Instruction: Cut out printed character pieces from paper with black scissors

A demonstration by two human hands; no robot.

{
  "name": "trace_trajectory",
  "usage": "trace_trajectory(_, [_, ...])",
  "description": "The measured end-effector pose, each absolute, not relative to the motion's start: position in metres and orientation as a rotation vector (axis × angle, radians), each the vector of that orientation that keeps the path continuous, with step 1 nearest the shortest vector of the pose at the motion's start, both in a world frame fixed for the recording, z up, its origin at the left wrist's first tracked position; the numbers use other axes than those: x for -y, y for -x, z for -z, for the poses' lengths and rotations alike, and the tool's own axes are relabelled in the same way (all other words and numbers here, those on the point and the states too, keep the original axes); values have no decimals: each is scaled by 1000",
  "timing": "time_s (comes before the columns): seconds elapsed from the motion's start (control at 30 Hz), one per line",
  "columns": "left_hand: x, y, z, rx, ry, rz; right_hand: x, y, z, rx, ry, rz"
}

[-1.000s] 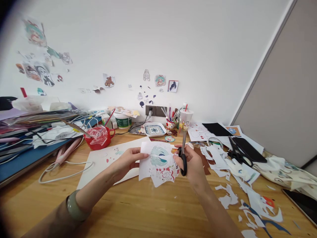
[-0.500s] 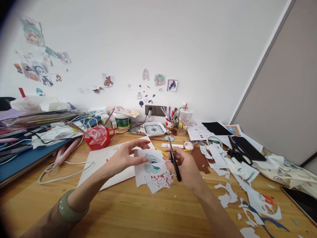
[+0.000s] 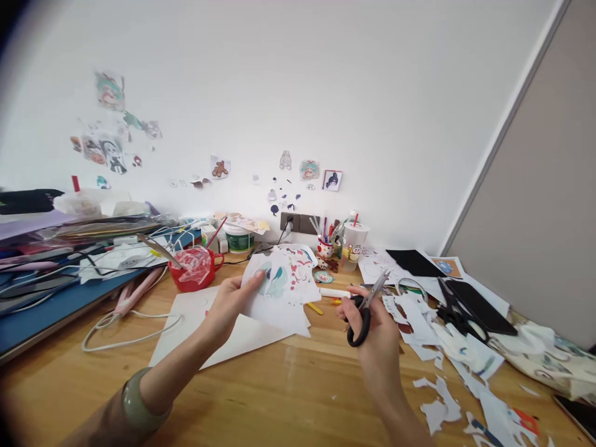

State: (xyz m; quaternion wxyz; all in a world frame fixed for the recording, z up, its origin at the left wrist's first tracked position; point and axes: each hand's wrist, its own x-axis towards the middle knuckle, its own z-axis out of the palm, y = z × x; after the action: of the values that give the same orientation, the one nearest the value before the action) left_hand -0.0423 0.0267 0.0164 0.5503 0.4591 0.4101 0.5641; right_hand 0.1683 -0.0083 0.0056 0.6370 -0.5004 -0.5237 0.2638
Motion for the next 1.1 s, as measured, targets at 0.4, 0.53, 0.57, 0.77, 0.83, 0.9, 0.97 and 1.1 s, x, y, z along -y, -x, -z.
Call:
trace_trajectory(0.4, [-30,39,-10,-766,-724,-1620,21,-135,27,1739,1303,-855])
trace_trajectory(0.53, [-30,38,-8,-760,-703,-1607,25,-130,27,1729,1209,-1111])
trace_trajectory(0.57, [-30,37,-8,-758,-696,-1601,25,-130,26,1679,1174,-1184])
trace_trajectory(0.77, [-30,36,-5,-747,-679,-1575,17,-130,27,1551,1107,-1325])
trace_trajectory(0.83, [-30,36,-5,-733,-684,-1571,15,-132,29,1551,1091,-1346])
trace_trajectory(0.9, [-29,36,-5,-721,-687,-1560,14,-133,31,1552,1082,-1366])
trace_trajectory(0.97, [-28,36,-5,-710,-687,-1545,14,-135,31,1552,1083,-1381])
trace_trajectory(1.1, [-26,34,-5,-709,-691,-1513,15,-136,27,1544,1090,-1387])
